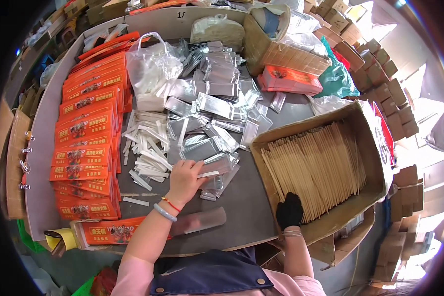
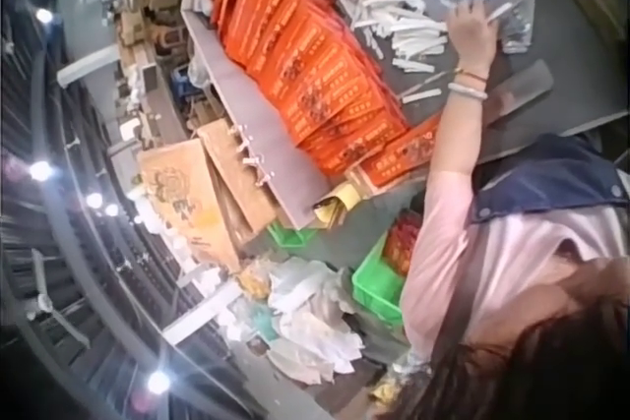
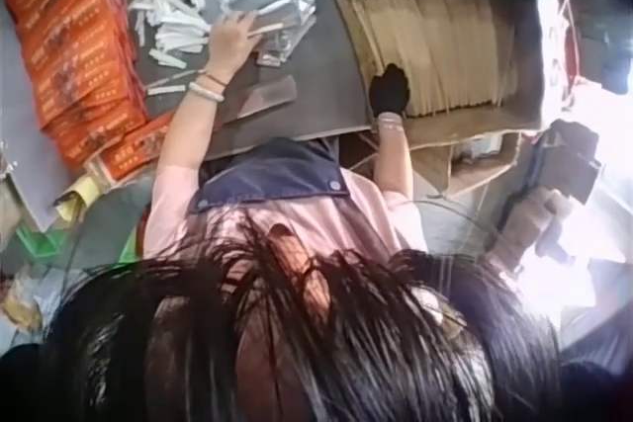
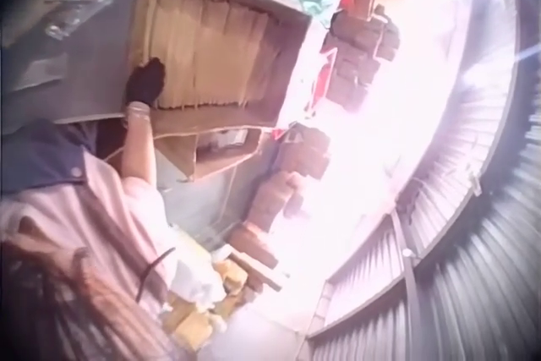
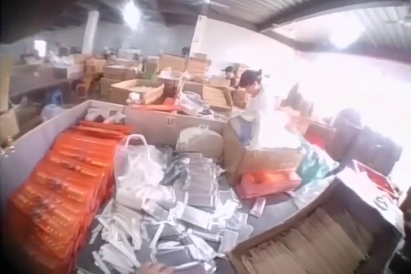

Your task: Packaging bundles of wooden sticks into silver pouches and placing them into red display boxes.

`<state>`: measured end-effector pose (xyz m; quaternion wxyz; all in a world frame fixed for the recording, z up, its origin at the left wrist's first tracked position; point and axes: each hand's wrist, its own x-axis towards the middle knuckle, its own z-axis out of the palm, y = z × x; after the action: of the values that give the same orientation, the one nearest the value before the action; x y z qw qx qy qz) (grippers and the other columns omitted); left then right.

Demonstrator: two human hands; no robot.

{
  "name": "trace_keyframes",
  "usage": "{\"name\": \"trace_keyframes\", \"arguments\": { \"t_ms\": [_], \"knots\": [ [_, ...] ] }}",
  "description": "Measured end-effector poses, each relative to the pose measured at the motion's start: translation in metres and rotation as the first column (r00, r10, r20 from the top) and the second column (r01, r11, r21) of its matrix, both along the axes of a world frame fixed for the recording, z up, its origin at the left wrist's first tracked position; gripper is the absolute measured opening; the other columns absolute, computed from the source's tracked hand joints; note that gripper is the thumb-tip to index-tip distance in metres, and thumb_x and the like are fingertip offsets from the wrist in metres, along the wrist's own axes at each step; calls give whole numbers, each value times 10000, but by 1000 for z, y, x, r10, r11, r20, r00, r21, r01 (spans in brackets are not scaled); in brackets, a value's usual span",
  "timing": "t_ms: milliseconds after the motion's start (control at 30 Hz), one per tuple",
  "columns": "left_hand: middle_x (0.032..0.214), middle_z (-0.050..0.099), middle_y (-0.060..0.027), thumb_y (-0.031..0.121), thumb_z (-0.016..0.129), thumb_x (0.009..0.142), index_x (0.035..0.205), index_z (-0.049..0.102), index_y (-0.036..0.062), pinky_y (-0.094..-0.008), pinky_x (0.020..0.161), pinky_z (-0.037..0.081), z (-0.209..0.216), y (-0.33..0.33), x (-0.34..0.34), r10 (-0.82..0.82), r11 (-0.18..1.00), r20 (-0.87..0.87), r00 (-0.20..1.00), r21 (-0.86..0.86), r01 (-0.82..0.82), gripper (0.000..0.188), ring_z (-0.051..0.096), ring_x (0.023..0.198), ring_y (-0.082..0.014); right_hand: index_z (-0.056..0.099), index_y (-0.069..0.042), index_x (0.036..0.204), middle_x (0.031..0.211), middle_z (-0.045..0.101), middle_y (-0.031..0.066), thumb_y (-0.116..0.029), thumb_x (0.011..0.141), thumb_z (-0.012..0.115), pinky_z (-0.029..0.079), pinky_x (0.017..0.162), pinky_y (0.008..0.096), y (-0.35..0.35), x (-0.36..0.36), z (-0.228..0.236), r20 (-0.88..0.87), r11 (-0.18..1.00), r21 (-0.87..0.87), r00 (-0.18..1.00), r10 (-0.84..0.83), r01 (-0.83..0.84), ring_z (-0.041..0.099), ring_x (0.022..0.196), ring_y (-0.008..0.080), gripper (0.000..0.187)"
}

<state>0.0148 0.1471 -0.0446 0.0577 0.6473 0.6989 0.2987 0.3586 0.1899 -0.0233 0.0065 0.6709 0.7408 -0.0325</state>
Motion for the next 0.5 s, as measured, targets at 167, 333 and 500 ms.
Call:
{"name": "trace_keyframes", "arguments": {
  "t_ms": [167,333,500],
  "knots": [
    [982,619,-52,193,852,607,1007,690,99,-400,787,483,7,0,0,10,1000,30,1000,28,-10,441,583,910,-279,559,-1,1028,1051,598,219,-189,863,602,476,875,495,-1,1,1,-141,994,-45,984,-106,101,582,1041,420,253],
    [877,635,-56,196,833,642,938,662,85,-414,770,474,12,1,3,-3,990,15,1000,142,0,359,590,862,-282,585,40,1099,1059,618,257,-131,858,597,488,826,495,-4,30,-45,-288,935,352,954,80,28,602,994,411,296],
    [694,620,-68,188,826,650,850,651,65,-449,747,466,42,-39,1,110,932,628,770,-334,139,293,605,752,-292,664,-5,1124,953,650,195,-128,939,584,499,822,419,-5,-12,34,-339,990,73,930,139,-121,644,927,328,235]
  ]
}}
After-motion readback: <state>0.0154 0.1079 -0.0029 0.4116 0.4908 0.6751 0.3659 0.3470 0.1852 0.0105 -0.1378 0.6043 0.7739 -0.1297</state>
